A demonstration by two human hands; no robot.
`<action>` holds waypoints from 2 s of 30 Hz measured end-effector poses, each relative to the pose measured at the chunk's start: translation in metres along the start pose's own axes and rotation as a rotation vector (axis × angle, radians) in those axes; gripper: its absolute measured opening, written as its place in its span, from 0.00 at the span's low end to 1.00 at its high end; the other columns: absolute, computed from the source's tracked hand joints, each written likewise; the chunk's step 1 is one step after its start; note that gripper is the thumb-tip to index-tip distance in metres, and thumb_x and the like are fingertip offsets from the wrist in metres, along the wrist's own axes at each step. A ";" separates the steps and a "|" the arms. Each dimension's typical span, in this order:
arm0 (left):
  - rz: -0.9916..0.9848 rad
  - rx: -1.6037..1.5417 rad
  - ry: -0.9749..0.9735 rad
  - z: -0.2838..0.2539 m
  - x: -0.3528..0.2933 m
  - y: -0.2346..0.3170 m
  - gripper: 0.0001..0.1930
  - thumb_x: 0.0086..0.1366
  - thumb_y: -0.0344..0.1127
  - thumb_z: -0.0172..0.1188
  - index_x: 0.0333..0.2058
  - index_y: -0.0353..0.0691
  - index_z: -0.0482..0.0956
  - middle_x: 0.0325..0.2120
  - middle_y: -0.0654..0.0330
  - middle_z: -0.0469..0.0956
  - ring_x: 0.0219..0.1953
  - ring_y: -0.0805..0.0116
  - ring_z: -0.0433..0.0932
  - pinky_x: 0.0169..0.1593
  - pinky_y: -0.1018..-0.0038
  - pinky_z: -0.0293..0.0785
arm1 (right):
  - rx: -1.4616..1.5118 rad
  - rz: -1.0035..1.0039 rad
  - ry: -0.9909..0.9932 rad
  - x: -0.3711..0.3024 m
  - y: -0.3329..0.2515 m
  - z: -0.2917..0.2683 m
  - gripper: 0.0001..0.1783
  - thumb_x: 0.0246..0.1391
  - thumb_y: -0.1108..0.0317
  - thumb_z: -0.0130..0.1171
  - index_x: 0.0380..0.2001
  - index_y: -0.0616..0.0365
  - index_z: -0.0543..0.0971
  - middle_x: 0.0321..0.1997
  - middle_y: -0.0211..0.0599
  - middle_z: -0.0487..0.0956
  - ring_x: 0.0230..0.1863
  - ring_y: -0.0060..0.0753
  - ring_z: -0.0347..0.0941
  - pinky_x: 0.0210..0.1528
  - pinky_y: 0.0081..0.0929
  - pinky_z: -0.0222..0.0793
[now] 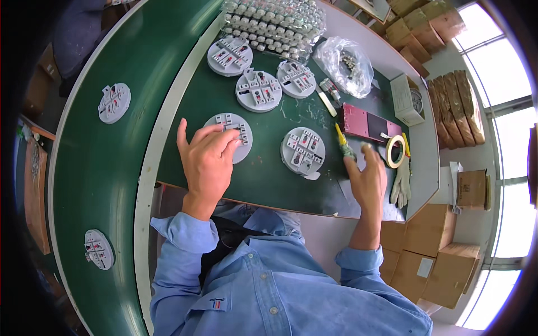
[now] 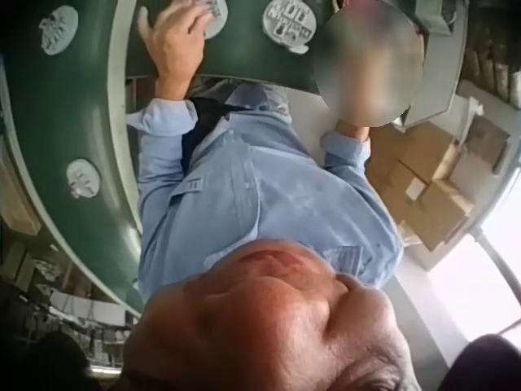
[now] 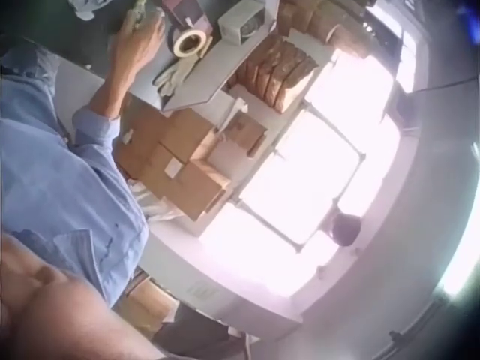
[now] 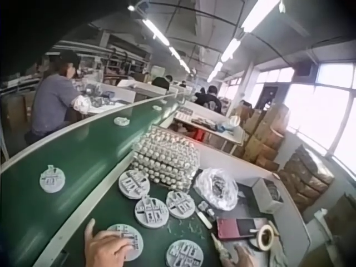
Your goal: Assembling components onto circular electronic circuit boards at a factory workbench.
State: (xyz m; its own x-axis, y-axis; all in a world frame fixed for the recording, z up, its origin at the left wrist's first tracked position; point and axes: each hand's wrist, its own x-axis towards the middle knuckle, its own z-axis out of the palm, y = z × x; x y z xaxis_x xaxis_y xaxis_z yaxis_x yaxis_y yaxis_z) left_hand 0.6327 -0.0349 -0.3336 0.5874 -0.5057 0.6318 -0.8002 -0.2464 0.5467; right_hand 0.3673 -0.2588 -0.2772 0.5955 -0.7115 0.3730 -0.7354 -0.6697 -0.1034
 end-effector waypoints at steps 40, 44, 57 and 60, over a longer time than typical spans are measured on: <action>-0.366 -0.224 -0.156 -0.032 0.011 0.015 0.28 0.69 0.59 0.69 0.49 0.36 0.88 0.45 0.50 0.87 0.43 0.59 0.85 0.46 0.63 0.82 | 0.717 0.125 -0.003 0.294 0.069 0.185 0.24 0.67 0.64 0.63 0.62 0.64 0.83 0.40 0.37 0.90 0.37 0.24 0.83 0.43 0.25 0.77; -0.848 -0.553 -0.231 -0.042 0.022 0.007 0.36 0.78 0.68 0.53 0.34 0.36 0.87 0.25 0.56 0.84 0.24 0.71 0.80 0.30 0.72 0.76 | 0.718 0.115 -0.048 0.291 0.056 0.174 0.23 0.67 0.65 0.61 0.60 0.65 0.83 0.42 0.38 0.90 0.38 0.25 0.84 0.43 0.26 0.78; -1.017 -0.493 -0.418 -0.026 0.043 -0.009 0.47 0.77 0.77 0.40 0.22 0.37 0.83 0.16 0.60 0.80 0.15 0.74 0.73 0.19 0.75 0.68 | 0.819 0.235 0.069 0.304 0.067 0.197 0.14 0.69 0.66 0.63 0.50 0.65 0.83 0.40 0.35 0.89 0.38 0.23 0.81 0.43 0.21 0.76; -1.005 -0.547 -0.422 -0.030 0.043 -0.009 0.48 0.77 0.78 0.40 0.21 0.37 0.82 0.17 0.60 0.81 0.15 0.73 0.74 0.19 0.74 0.69 | 0.872 0.218 0.052 0.296 0.062 0.195 0.12 0.68 0.66 0.66 0.48 0.64 0.82 0.40 0.36 0.89 0.38 0.22 0.81 0.43 0.21 0.76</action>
State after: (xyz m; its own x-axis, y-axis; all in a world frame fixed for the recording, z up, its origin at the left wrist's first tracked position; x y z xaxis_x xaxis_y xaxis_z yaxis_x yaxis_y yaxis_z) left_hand 0.6684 -0.0294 -0.2948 0.7491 -0.5438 -0.3784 0.2044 -0.3536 0.9128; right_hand 0.5612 -0.5523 -0.3528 0.4404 -0.8452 0.3028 -0.3108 -0.4599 -0.8318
